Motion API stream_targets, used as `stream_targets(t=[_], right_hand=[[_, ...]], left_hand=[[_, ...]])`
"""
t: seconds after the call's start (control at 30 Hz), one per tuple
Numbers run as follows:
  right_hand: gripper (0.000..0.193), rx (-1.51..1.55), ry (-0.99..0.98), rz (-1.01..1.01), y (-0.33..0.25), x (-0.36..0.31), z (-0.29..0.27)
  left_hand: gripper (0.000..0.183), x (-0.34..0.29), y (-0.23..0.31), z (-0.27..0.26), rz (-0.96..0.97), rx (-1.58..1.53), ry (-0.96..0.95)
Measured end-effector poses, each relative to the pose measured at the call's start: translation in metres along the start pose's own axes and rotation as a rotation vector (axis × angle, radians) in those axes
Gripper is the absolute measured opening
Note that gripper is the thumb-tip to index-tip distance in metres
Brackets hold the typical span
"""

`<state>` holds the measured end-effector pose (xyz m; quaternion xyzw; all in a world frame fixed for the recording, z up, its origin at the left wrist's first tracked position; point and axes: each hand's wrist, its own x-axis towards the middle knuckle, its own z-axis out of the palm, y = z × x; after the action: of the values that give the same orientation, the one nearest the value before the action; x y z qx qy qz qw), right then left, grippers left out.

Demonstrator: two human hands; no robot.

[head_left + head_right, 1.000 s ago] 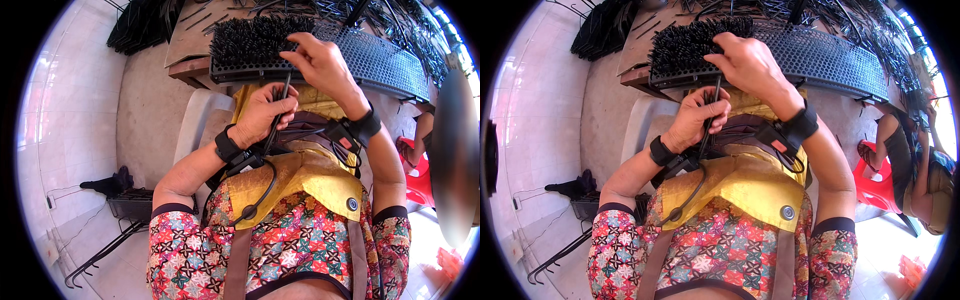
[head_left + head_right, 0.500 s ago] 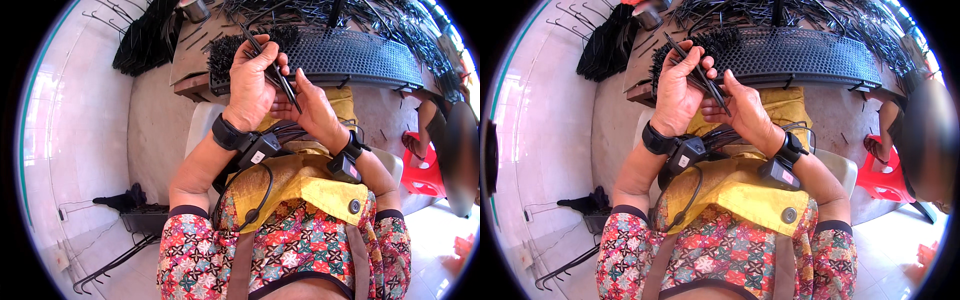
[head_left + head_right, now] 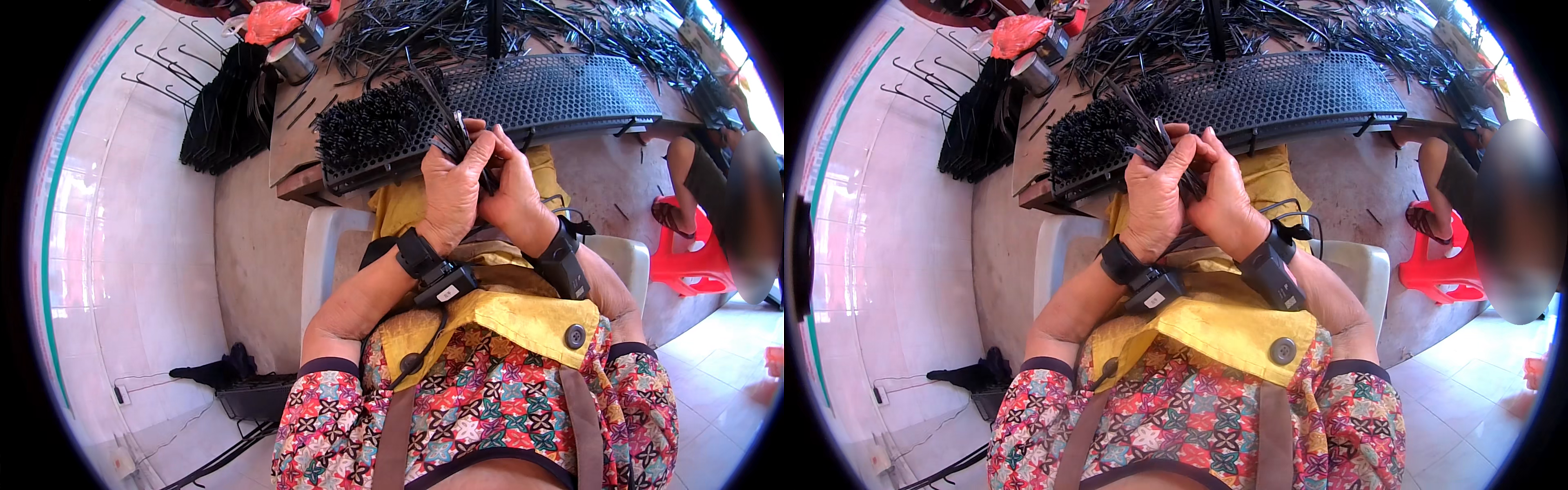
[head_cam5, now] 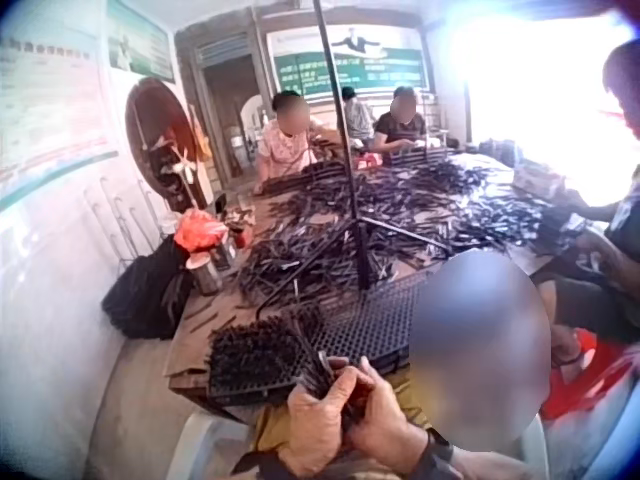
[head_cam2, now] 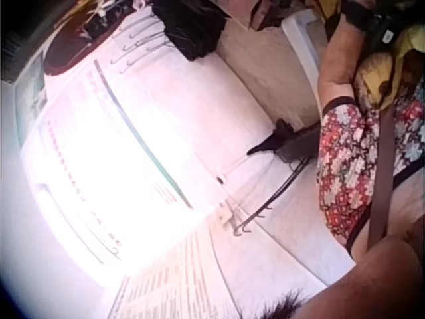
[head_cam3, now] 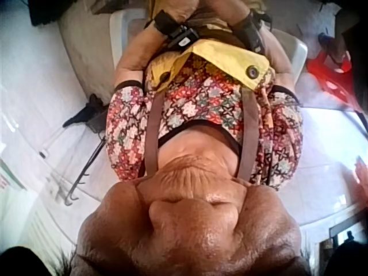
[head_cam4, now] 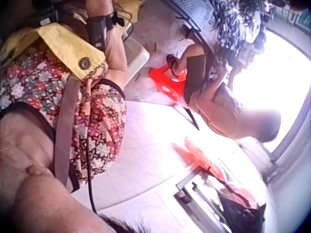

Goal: The person takes individual black plastic components from a large pile on a table and fits them onto the teeth of a black serrated rack one by one.

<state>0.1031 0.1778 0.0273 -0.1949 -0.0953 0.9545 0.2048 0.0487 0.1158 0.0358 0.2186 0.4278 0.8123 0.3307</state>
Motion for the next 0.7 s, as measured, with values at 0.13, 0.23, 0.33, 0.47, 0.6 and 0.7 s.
stream_targets(t=[0.13,0.23,0.33,0.47,0.6,0.7], right_hand=[[0.031,-0.139,-0.149,-0.005,-0.008,0.009,-0.012],[0.027,-0.461,-0.193,-0.134,-0.027,0.022,-0.032],[0.02,-0.615,0.007,-0.481,-0.034,0.004,0.004],[0.024,-0.908,-0.035,-0.628,-0.056,0.02,0.012],[0.024,-1.144,-0.102,-0.42,-0.069,0.026,0.022],[0.019,-1.257,-0.149,-0.325,-0.074,0.032,0.022]], left_hand=[[0.006,0.007,-0.008,-0.006,-0.01,-0.081,-0.094],[0.006,0.005,-0.004,-0.008,-0.121,-0.052,-0.078],[0.01,0.004,0.0,-0.017,-0.299,-0.084,-0.109],[0.017,0.004,0.002,-0.034,-0.508,-0.129,-0.245],[0.018,0.004,0.005,-0.034,-0.589,-0.124,-0.305],[0.019,0.009,0.004,-0.035,-0.634,-0.084,-0.296]])
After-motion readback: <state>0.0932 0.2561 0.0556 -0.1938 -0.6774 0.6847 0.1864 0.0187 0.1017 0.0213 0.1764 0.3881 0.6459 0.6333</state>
